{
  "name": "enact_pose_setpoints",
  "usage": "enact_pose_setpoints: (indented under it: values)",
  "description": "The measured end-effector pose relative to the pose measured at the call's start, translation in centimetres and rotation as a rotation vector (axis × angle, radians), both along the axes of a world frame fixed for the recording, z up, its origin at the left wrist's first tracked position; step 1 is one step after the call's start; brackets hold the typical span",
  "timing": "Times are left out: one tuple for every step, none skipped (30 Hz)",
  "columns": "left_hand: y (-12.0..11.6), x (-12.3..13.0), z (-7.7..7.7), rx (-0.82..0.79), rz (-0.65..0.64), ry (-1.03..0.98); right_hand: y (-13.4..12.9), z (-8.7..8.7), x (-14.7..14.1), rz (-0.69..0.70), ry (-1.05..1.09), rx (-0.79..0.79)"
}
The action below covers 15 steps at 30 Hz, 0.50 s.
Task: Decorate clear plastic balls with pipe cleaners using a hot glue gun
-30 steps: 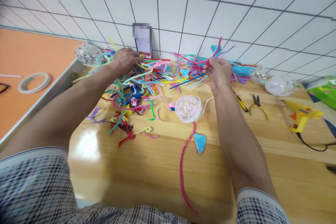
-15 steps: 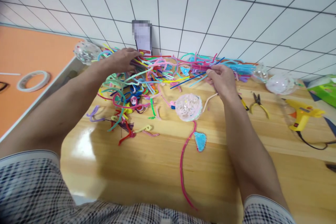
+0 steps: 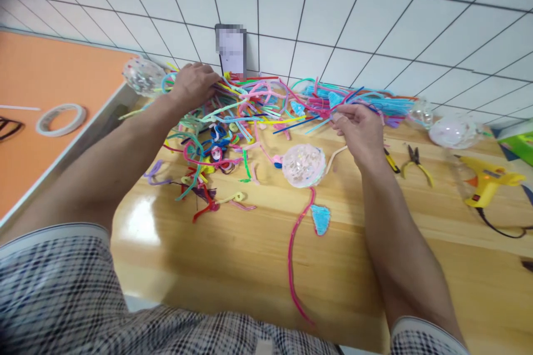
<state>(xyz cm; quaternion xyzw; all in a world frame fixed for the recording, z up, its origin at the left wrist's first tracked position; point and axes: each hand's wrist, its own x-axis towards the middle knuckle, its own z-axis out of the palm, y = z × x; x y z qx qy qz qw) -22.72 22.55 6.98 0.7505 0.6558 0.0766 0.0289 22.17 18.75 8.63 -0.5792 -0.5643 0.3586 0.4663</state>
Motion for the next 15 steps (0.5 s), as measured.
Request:
enact_pose_setpoints:
  values:
    - [-0.1,0.0,0.0,-0.004,0.006,-0.004,0.0,0.0,0.0,0.005,0.000,0.005]
    - [-0.3,0.0,0.1,-0.009,0.011,-0.007,-0.1,-0.1,0.0,0.009,0.000,0.008]
    - [-0.5,0.0,0.3,-0.008,0.019,-0.011,-0.1,-0.1,0.0,0.011,0.000,0.013]
    - [-0.8,-0.1,0.7,0.003,0.030,-0.017,-0.2,-0.1,0.0,0.012,0.000,0.017]
    - [-1.3,-0.1,1.2,0.027,0.039,-0.023,-0.2,0.0,0.0,0.012,0.000,0.021]
    - [-1.9,-0.2,1.8,0.066,0.045,-0.038,-0.3,0.0,0.1,0.012,0.000,0.021]
    - [-2.7,-0.2,2.5,0.107,0.049,-0.065,-0.3,0.1,0.1,0.011,-0.002,0.022]
    - [-3.6,-0.2,3.3,0.135,0.046,-0.107,-0.3,0.2,0.1,0.009,-0.004,0.020]
    - [-4.7,-0.1,3.9,0.140,0.031,-0.166,-0.3,0.2,0.1,0.006,-0.004,0.016]
    - [-5.8,0.0,4.4,0.096,-0.001,-0.233,-0.3,0.3,0.1,0.004,-0.003,0.010]
    - [-6.9,0.2,4.7,0.025,-0.054,-0.293,-0.3,0.4,0.1,0.002,-0.002,0.007]
    - [-8.0,0.5,4.7,-0.047,-0.128,-0.322,-0.3,0.4,0.0,0.003,0.000,0.007]
    - [-9.0,0.7,4.5,-0.091,-0.200,-0.308,-0.3,0.4,0.0,0.009,0.004,0.012]
    - [-9.9,0.9,4.1,-0.105,-0.252,-0.271,-0.3,0.5,-0.1,0.016,0.009,0.018]
    - [-10.7,1.0,3.5,-0.119,-0.297,-0.218,-0.4,0.5,-0.1,0.025,0.011,0.026]
